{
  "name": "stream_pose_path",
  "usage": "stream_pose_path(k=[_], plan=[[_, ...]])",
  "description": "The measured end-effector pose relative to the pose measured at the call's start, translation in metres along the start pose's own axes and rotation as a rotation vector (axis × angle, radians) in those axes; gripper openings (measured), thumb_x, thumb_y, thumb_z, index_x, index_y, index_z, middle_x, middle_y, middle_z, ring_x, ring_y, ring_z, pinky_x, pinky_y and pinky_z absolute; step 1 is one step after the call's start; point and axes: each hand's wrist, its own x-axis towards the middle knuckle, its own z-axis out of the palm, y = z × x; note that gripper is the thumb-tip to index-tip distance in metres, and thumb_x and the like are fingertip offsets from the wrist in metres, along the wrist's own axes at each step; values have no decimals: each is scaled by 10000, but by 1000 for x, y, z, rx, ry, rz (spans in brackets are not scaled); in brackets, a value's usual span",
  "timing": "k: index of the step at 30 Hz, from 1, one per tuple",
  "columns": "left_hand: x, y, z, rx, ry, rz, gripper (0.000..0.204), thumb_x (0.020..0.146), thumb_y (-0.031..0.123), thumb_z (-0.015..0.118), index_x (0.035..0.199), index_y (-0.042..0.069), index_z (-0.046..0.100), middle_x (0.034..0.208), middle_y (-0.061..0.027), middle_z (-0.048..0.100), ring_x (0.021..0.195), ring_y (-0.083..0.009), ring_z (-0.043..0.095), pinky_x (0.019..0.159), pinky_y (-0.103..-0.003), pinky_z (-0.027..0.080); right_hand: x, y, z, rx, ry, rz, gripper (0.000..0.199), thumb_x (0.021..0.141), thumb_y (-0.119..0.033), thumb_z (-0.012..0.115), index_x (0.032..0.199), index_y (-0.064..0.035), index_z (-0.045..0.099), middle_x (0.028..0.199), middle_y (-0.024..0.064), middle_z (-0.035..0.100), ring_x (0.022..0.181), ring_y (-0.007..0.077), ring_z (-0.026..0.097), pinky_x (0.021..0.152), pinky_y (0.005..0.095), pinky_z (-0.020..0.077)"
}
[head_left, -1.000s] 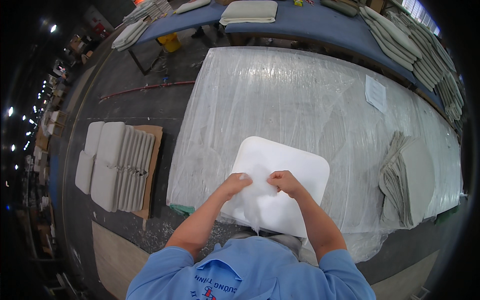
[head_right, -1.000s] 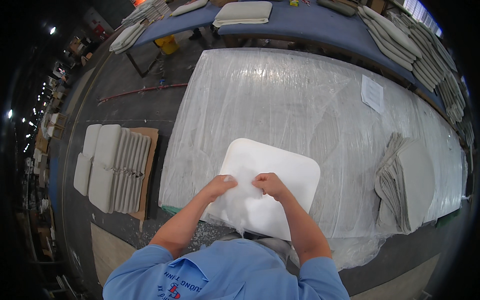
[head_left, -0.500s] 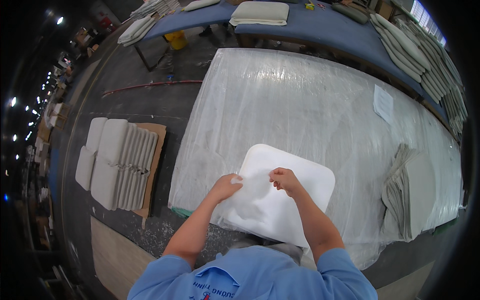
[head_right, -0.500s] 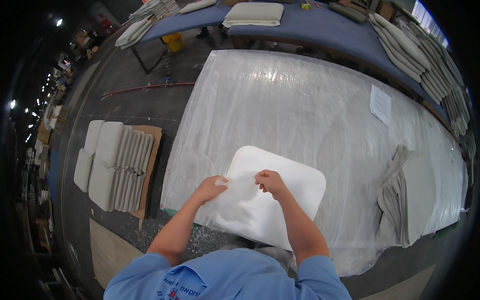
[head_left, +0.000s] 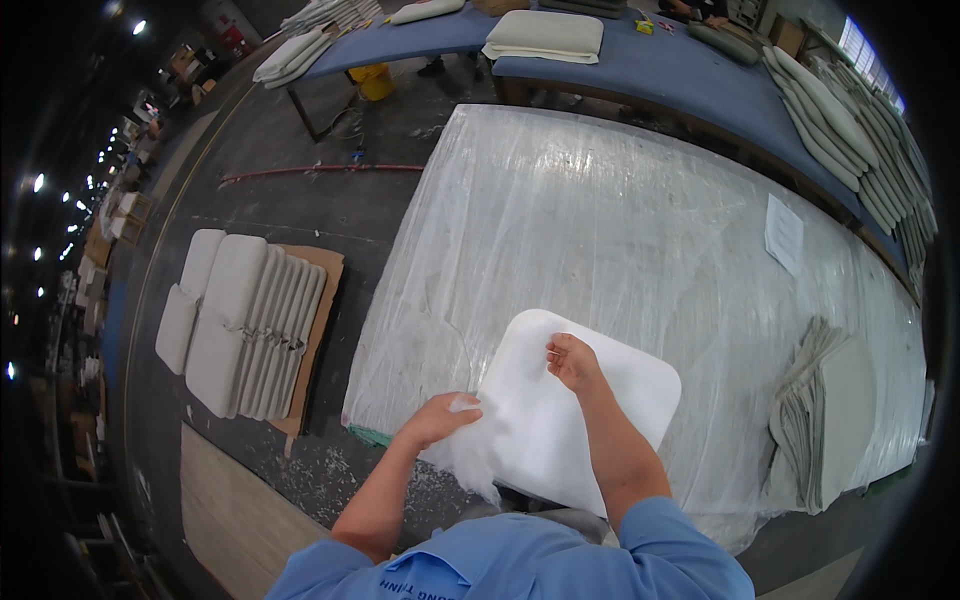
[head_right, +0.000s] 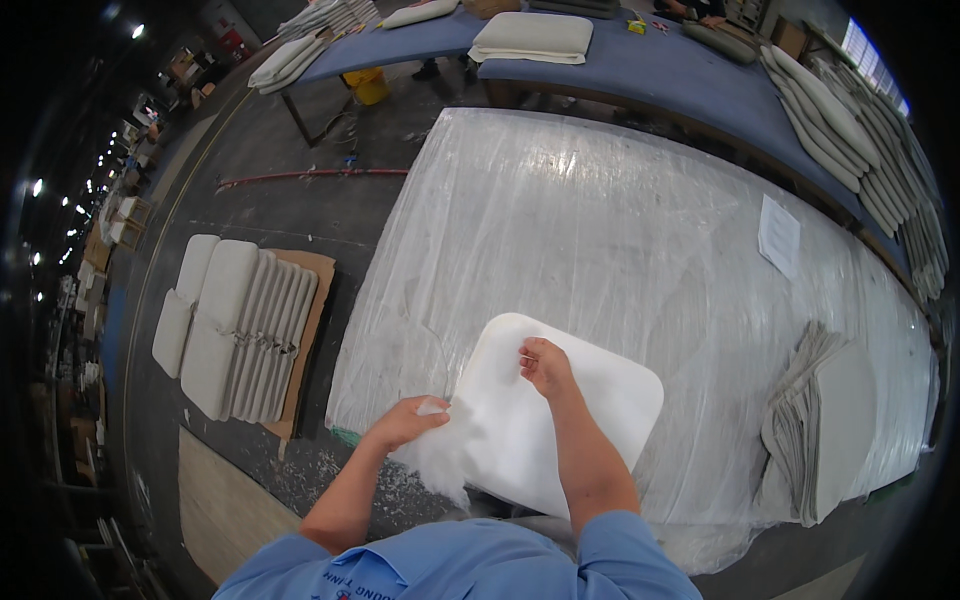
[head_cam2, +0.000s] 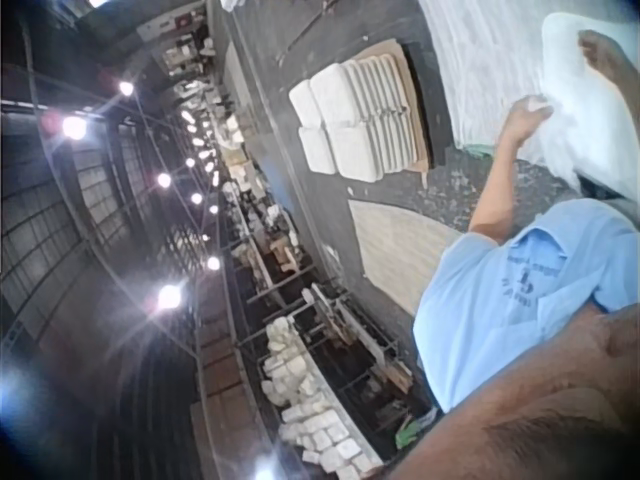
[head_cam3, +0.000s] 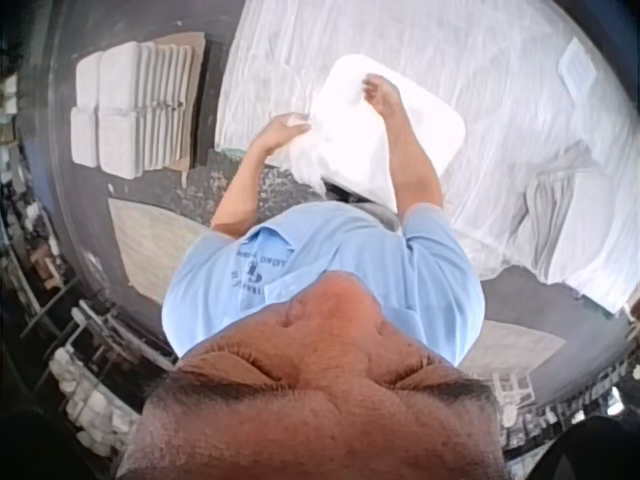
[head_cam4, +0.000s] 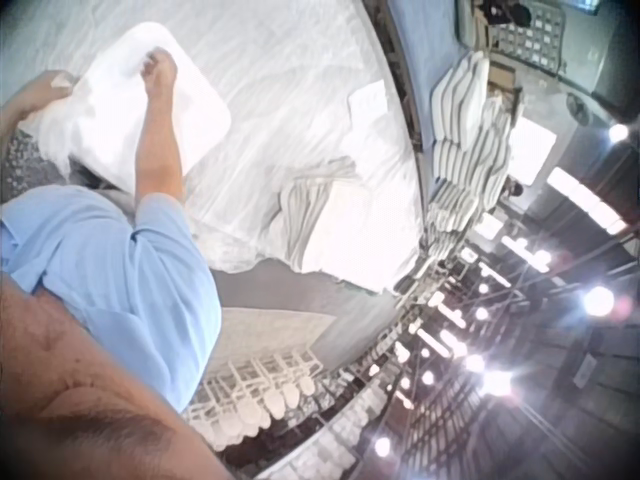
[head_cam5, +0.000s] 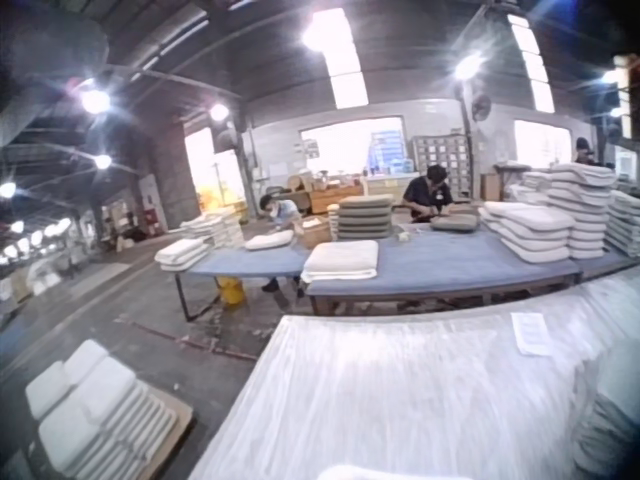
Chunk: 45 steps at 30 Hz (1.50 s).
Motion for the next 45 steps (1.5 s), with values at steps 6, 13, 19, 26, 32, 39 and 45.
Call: stream_pose_path(k=[6, 13, 19, 26, 32, 39, 45], plan=[[-2, 19, 3, 31, -43, 44, 391, 950, 232, 777, 1294, 58, 711, 1212, -123, 723, 1080, -179, 666, 967, -332, 528, -1, -22, -5, -292, -48, -64, 81, 920, -150, 662, 986, -114, 632, 835, -7, 607, 764, 142, 575, 722, 296, 491], [-11, 19, 11, -29, -132, 40, 405, 950, 212, 778, 1319, 69, 692, 1280, -124, 699, 1133, -192, 651, 1008, -336, 515, 2, -90, 30, -1364, -422, -124, 106, 940, -157, 648, 932, -55, 672, 885, 47, 669, 792, 156, 609, 716, 324, 496], [-17, 31, 27, 44, -150, 65, 408, 954, 205, 772, 1330, 71, 685, 1301, -124, 690, 1181, -192, 629, 1031, -331, 495, 45, -88, 53, -1466, -251, -218, 147, 967, -177, 639, 966, -37, 684, 928, 106, 706, 709, 233, 637, 683, 389, 547], [-26, -9, 17, -48, -109, -4, 421, 959, 232, 762, 1341, 73, 681, 1322, -127, 689, 1203, -209, 622, 1043, -349, 486, 39, 17, 25, -24, 137, -190, 117, 1021, -156, 626, 1095, -69, 601, 904, 49, 628, 722, 156, 606, 725, 365, 595], [19, 10, 30, 112, -39, 178, 526, 944, 263, 766, 1419, 81, 633, 1348, -153, 684, 1206, -234, 637, 1042, -355, 490, 39, 54, 25, 259, 325, -212, 99, 1015, -109, 632, 1092, -90, 574, 944, 44, 606, 787, 160, 594, 761, 378, 586], [51, 45, 55, 246, -122, 177, 663, 922, 421, 738, 1483, 106, 577, 1416, -229, 632, 1294, -369, 616, 1081, -409, 482, 26, 34, 33, 155, 381, -124, 231, 1001, -142, 662, 1183, -61, 545, 1026, 83, 600, 835, 214, 623, 790, 405, 578], [41, 31, 55, 311, -112, 236, 668, 929, 441, 725, 1481, 95, 576, 1404, -213, 645, 1287, -363, 624, 1096, -411, 470, -7, 34, 19, -556, 642, -408, 300, 940, -148, 718, 1201, -52, 607, 947, 71, 625, 790, 209, 642, 724, 357, 550]])
